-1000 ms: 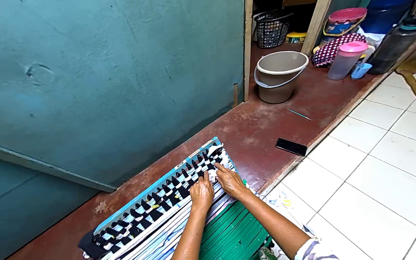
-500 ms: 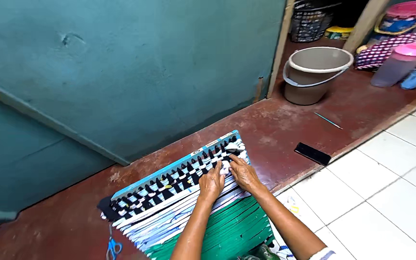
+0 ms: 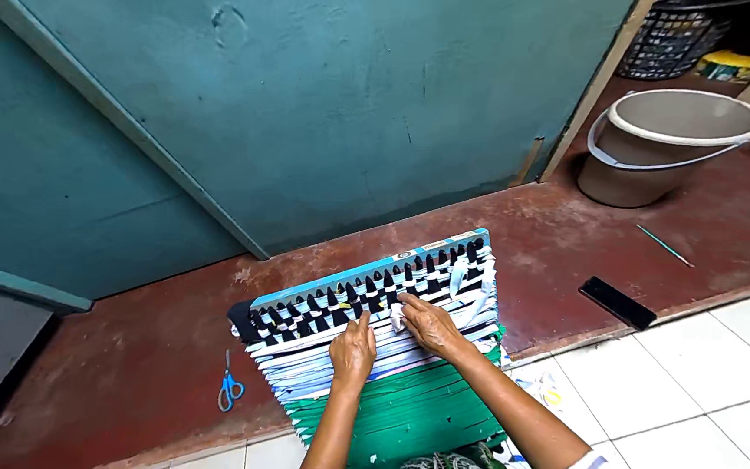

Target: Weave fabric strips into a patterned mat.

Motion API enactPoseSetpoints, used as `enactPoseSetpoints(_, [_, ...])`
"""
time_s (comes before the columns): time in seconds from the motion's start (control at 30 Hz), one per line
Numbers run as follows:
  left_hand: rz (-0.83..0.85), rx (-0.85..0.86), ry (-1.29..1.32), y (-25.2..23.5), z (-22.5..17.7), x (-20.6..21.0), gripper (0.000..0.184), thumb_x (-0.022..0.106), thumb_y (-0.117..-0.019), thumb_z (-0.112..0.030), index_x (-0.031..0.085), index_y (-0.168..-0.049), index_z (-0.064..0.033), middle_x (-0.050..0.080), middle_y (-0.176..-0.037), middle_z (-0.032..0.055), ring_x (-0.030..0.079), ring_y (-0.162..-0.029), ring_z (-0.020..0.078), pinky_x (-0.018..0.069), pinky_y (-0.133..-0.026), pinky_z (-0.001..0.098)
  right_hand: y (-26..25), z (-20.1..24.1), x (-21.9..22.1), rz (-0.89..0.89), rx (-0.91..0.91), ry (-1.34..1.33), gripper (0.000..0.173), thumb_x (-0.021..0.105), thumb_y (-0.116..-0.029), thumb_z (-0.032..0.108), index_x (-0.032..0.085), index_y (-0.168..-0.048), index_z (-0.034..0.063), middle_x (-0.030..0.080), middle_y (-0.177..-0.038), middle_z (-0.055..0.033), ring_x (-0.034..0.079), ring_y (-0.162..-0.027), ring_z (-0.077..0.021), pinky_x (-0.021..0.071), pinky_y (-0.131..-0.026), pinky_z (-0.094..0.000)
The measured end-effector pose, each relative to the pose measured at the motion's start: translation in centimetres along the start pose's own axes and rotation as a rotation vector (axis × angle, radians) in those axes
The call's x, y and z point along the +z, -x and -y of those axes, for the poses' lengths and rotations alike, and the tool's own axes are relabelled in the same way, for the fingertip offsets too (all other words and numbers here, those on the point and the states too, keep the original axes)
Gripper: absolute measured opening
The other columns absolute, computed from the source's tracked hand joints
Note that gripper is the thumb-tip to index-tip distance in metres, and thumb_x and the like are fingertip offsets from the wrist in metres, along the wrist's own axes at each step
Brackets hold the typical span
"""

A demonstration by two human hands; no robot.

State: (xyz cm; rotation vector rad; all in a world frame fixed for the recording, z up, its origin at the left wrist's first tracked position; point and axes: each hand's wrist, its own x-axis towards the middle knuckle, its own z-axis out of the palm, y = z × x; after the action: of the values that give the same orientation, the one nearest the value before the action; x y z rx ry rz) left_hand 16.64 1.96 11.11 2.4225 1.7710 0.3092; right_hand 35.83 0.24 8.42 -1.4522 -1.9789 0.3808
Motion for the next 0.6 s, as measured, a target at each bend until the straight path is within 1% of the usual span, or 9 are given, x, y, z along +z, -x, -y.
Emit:
enactPoseSetpoints(0.03, [0.019,0.006,-0.007,0.2,0.2,0.1,0.039,0.055,-0.1005,-0.016,0.066,-0.137,-0.0088,0.073,-0.098,0.0241,0.072,-0.08,0.0438,0.0558,-0.068,0.0573,0.0,0.0,0.2,-0.033,-0.003,0.021,0.022,0.056,-0.0996,0.009,0.071,-0.095,-0.0071,0.066,-0.131,-0.023,0.071,-0.105,-0.0397,0.059,-0.083,-0.0504])
enactPoseSetpoints(0.07, [0.103,-0.023,-0.021,0.4,0.1,-0.1,0.041,0.053,-0.1025,-0.018,0.062,-0.142,-0.0108,0.073,-0.103,0.0237,0.072,-0.086,0.0431,0.0555,-0.073,0.0568,0.1,-0.1,0.3,-0.044,0.008,0.036,0.022,0.057,-0.0995,0.009,0.071,-0.094,-0.0071,0.067,-0.129,-0.0234,0.072,-0.103,-0.0399,0.0591,-0.082,-0.0507])
enactPoseSetpoints(0.17, [0.291,-0.084,-0.051,0.1,0.0,-0.5,0.049,0.048,-0.1059,-0.025,0.049,-0.154,-0.0153,0.072,-0.111,0.0222,0.071,-0.097,0.0417,0.0547,-0.082,0.0553,0.4,-0.3,0.8,-0.007,0.07,0.059,0.022,0.056,-0.0998,0.008,0.071,-0.097,-0.0071,0.064,-0.135,-0.0226,0.071,-0.106,-0.0401,0.0586,-0.084,-0.0513])
enactPoseSetpoints(0.27, [0.421,-0.113,-0.033,-0.2,-0.5,-0.7,0.057,0.046,-0.1075,-0.028,0.034,-0.161,-0.0129,0.07,-0.118,0.0217,0.069,-0.105,0.0408,0.0528,-0.09,0.0546,0.6,-0.2,0.9,0.024,0.105,0.058,0.022,0.056,-0.1002,0.007,0.072,-0.101,-0.0076,0.061,-0.14,-0.0226,0.07,-0.11,-0.0407,0.0579,-0.088,-0.0511])
enactPoseSetpoints(0.37, [0.377,-0.112,0.053,-0.1,-0.4,0.0,0.065,0.05,-0.1062,-0.03,0.025,-0.163,-0.0097,0.067,-0.126,0.0225,0.07,-0.104,0.041,0.0534,-0.09,0.0544,0.6,-0.1,1.0,0.009,0.097,0.058,0.021,0.056,-0.0997,0.006,0.072,-0.1,-0.0077,0.059,-0.144,-0.0212,0.069,-0.112,-0.0405,0.0575,-0.089,-0.0504])
enactPoseSetpoints(0.43, [0.38,-0.122,0.113,-0.2,-0.3,0.3,0.07,0.051,-0.1059,-0.033,0.02,-0.164,-0.0099,0.064,-0.132,0.0218,0.068,-0.108,0.0403,0.0529,-0.093,0.0543,0.6,-0.3,1.2,0.013,0.088,0.066,0.021,0.055,-0.0996,0.006,0.071,-0.098,-0.0076,0.057,-0.148,-0.0205,0.069,-0.11,-0.0404,0.0576,-0.088,-0.0493])
enactPoseSetpoints(0.47, [0.37,-0.125,0.154,-0.2,-0.1,0.3,0.071,0.052,-0.1057,-0.034,0.019,-0.164,-0.0099,0.065,-0.13,0.0217,0.068,-0.108,0.0402,0.0526,-0.093,0.0547,0.7,-0.3,1.3,0.023,0.09,0.066,0.021,0.055,-0.0995,0.006,0.071,-0.098,-0.0078,0.055,-0.149,-0.0202,0.069,-0.109,-0.0405,0.0575,-0.087,-0.049])
enactPoseSetpoints(0.53, [0.348,-0.128,0.231,-0.4,0.2,0.3,0.072,0.055,-0.105,-0.034,0.02,-0.164,-0.0094,0.068,-0.122,0.0211,0.068,-0.107,0.0394,0.0516,-0.093,0.0556,0.8,-0.3,1.4,0.047,0.099,0.065,0.02,0.055,-0.0996,0.006,0.071,-0.099,-0.0076,0.052,-0.153,-0.0186,0.069,-0.11,-0.0402,0.0572,-0.086,-0.0483])
enactPoseSetpoints(0.6, [0.362,-0.13,0.243,-0.7,0.2,0.1,0.073,0.055,-0.1054,-0.034,0.019,-0.164,-0.01,0.068,-0.121,0.0206,0.067,-0.108,0.0386,0.0508,-0.095,0.0554,0.8,-0.2,1.2,0.037,0.088,0.057,0.02,0.056,-0.0991,0.005,0.071,-0.098,-0.0076,0.053,-0.152,-0.0184,0.068,-0.111,-0.0401,0.0571,-0.087,-0.0484])
